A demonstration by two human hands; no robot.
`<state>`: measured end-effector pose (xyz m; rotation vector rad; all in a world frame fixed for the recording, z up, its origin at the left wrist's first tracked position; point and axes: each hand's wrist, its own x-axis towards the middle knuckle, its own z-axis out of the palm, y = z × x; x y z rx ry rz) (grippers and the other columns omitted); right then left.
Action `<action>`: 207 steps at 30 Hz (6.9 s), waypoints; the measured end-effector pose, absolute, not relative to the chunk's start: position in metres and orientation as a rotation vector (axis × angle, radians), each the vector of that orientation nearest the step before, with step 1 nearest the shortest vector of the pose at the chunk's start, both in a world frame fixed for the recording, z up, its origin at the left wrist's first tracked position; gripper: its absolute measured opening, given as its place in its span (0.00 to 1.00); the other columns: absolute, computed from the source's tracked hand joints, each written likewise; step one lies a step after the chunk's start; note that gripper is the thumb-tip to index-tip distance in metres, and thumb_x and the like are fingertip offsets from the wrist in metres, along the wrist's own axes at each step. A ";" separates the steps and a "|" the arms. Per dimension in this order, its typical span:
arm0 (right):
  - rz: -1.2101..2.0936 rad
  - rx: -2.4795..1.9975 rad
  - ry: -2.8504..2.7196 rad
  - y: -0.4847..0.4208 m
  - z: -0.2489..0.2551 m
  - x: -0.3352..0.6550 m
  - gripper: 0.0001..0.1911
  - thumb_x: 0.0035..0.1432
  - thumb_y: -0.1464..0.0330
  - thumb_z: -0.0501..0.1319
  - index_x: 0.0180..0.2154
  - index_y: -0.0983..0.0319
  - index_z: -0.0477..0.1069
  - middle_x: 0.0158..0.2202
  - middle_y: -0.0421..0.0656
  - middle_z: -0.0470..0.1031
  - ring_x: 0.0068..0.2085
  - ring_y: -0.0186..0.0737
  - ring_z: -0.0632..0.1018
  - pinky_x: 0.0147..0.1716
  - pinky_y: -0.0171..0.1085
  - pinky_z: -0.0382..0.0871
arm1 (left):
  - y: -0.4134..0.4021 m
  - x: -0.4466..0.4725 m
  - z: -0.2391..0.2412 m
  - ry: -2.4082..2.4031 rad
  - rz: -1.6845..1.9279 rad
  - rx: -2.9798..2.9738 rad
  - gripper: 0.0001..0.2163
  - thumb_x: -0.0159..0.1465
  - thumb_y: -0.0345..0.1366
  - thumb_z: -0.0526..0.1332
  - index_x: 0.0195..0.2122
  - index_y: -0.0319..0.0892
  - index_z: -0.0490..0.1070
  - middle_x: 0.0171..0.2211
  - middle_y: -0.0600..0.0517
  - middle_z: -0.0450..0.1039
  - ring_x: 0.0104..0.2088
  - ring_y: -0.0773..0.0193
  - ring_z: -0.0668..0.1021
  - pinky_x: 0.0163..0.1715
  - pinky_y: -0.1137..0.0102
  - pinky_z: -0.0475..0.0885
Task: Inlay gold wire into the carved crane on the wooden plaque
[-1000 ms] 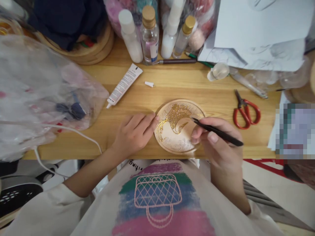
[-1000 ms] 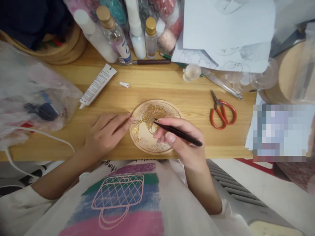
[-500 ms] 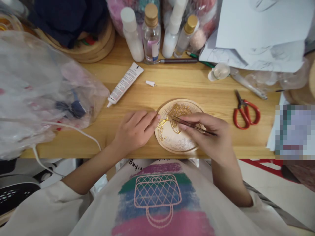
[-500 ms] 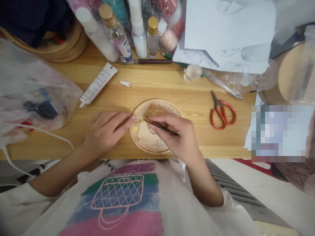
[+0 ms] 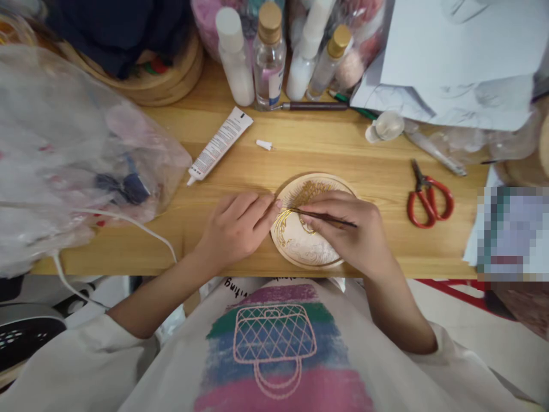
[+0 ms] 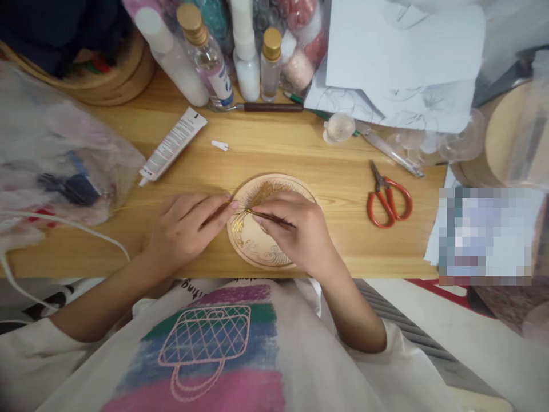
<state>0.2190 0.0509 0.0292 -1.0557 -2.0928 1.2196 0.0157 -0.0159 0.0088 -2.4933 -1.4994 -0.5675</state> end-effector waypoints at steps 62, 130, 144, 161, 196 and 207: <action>1.138 -1.113 -2.049 0.043 0.029 0.220 0.05 0.57 0.72 0.64 0.36 0.60 0.79 0.35 0.43 0.80 0.36 0.38 0.80 0.37 0.38 0.74 | -0.019 0.019 0.022 -1.985 -0.543 -2.637 0.16 0.70 0.29 0.47 0.42 0.42 0.75 0.37 0.50 0.77 0.37 0.63 0.77 0.36 0.69 0.71; 1.238 -0.985 -2.071 0.049 0.025 0.220 0.05 0.58 0.73 0.64 0.36 0.63 0.78 0.34 0.44 0.80 0.36 0.37 0.80 0.36 0.36 0.75 | -0.021 0.034 0.025 -1.688 -0.500 -2.410 0.04 0.66 0.29 0.59 0.34 0.39 0.72 0.24 0.55 0.73 0.25 0.67 0.75 0.22 0.70 0.65; 1.205 -0.983 -2.099 0.048 0.026 0.220 0.05 0.58 0.73 0.63 0.36 0.63 0.78 0.34 0.45 0.80 0.36 0.37 0.80 0.36 0.36 0.75 | -0.026 0.028 0.025 -1.641 -0.502 -2.508 0.08 0.65 0.23 0.55 0.39 0.34 0.74 0.33 0.49 0.79 0.32 0.62 0.78 0.30 0.68 0.73; 1.193 -1.016 -2.080 0.046 0.026 0.219 0.05 0.58 0.72 0.63 0.36 0.62 0.79 0.34 0.44 0.81 0.37 0.39 0.80 0.37 0.37 0.75 | -0.023 0.029 0.028 -1.640 -0.428 -2.526 0.08 0.66 0.25 0.56 0.37 0.37 0.75 0.32 0.50 0.78 0.32 0.63 0.76 0.29 0.68 0.70; 1.191 -0.933 -2.109 0.042 0.024 0.210 0.06 0.60 0.73 0.62 0.37 0.62 0.77 0.34 0.43 0.80 0.36 0.37 0.79 0.36 0.37 0.74 | -0.023 0.027 0.028 -1.569 -0.472 -2.521 0.07 0.65 0.24 0.57 0.36 0.38 0.74 0.33 0.50 0.78 0.30 0.64 0.77 0.27 0.69 0.70; 1.193 -0.942 -2.120 0.043 0.024 0.209 0.06 0.60 0.73 0.61 0.37 0.63 0.77 0.34 0.44 0.80 0.36 0.38 0.79 0.36 0.37 0.74 | -0.023 0.029 0.028 -1.614 -0.470 -2.504 0.07 0.64 0.24 0.58 0.35 0.37 0.75 0.31 0.50 0.78 0.30 0.63 0.76 0.27 0.68 0.70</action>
